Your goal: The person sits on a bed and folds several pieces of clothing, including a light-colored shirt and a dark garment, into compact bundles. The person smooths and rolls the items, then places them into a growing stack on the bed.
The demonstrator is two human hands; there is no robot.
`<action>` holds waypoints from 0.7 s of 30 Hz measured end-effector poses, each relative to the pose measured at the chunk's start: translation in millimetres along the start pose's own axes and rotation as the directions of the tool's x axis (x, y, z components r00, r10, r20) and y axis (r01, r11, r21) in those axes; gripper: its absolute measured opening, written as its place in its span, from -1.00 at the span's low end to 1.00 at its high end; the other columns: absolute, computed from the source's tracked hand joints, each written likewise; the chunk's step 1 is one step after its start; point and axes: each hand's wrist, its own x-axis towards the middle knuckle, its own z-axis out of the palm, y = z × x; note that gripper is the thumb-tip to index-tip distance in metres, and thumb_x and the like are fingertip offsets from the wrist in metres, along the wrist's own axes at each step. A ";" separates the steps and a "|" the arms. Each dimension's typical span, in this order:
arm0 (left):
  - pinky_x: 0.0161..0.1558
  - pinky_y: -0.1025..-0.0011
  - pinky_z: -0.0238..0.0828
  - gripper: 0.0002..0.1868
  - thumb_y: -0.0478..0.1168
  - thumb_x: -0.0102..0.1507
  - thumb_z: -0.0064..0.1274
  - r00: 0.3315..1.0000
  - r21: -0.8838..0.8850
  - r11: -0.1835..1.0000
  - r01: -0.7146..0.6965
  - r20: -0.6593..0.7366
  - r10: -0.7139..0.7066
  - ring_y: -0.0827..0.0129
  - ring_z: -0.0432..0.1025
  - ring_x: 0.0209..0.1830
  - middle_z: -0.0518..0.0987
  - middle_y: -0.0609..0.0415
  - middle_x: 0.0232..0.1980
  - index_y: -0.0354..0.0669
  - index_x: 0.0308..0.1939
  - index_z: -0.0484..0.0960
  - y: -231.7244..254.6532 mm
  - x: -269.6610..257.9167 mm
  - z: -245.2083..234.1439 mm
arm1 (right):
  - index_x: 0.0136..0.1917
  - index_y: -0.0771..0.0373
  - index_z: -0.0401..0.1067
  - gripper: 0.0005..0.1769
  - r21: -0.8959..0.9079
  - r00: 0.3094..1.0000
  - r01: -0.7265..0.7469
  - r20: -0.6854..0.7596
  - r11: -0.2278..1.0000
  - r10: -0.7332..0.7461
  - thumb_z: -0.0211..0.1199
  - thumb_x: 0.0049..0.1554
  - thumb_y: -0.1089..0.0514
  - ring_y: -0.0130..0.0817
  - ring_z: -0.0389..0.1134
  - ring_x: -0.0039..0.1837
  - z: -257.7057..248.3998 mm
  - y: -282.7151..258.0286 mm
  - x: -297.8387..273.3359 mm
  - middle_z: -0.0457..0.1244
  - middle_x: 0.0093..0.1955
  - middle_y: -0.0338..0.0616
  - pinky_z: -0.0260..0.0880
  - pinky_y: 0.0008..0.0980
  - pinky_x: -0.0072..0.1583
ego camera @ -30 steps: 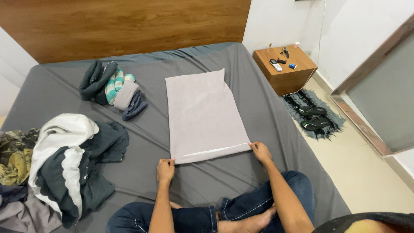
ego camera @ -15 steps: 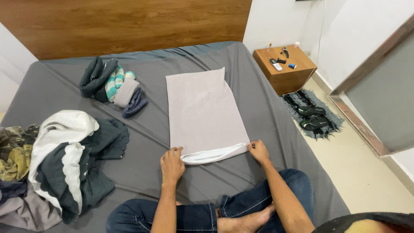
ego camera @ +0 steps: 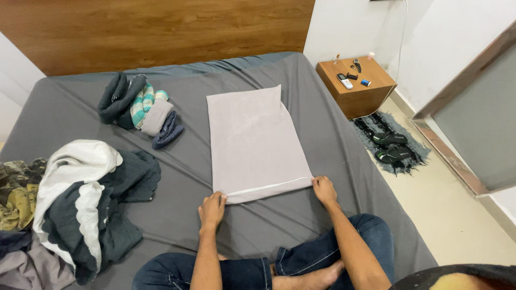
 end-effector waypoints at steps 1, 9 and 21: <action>0.17 -0.03 0.27 -0.67 0.10 0.36 -0.08 1.000 0.010 1.000 0.024 -0.015 -0.024 0.17 0.44 0.13 0.66 0.21 0.03 0.05 0.00 0.62 0.0 1.6 3.4 | -0.02 0.26 0.55 -0.53 -0.042 1.000 -0.012 0.002 0.999 0.012 0.07 0.25 -0.16 0.17 0.34 0.16 1.8 -0.5 -0.1 0.33 0.11 0.15 0.33 0.07 0.18; 0.20 -0.09 0.20 -0.75 0.03 0.33 0.00 0.991 0.069 0.994 0.085 -0.107 -0.078 0.19 0.44 0.10 0.65 0.24 0.02 0.12 0.02 0.58 9.5 3.1 20.5 | 0.17 0.23 0.41 -0.66 -0.196 0.976 0.101 -0.169 0.975 -0.136 0.10 0.25 -0.02 0.11 0.25 0.35 7.0 -22.7 -16.3 0.23 0.33 0.09 0.31 0.09 0.27; 0.28 0.05 0.25 -0.67 0.01 0.33 0.00 0.969 0.287 0.955 0.072 -0.247 0.001 0.22 0.42 0.17 0.59 0.17 0.11 0.04 0.12 0.55 7.9 2.7 34.4 | 0.64 0.34 -0.12 0.00 -0.008 0.641 0.687 0.479 0.727 -0.600 0.01 0.25 -0.40 0.04 -0.31 0.71 68.0 -161.9 -119.5 -0.23 0.71 0.10 -0.28 0.02 0.59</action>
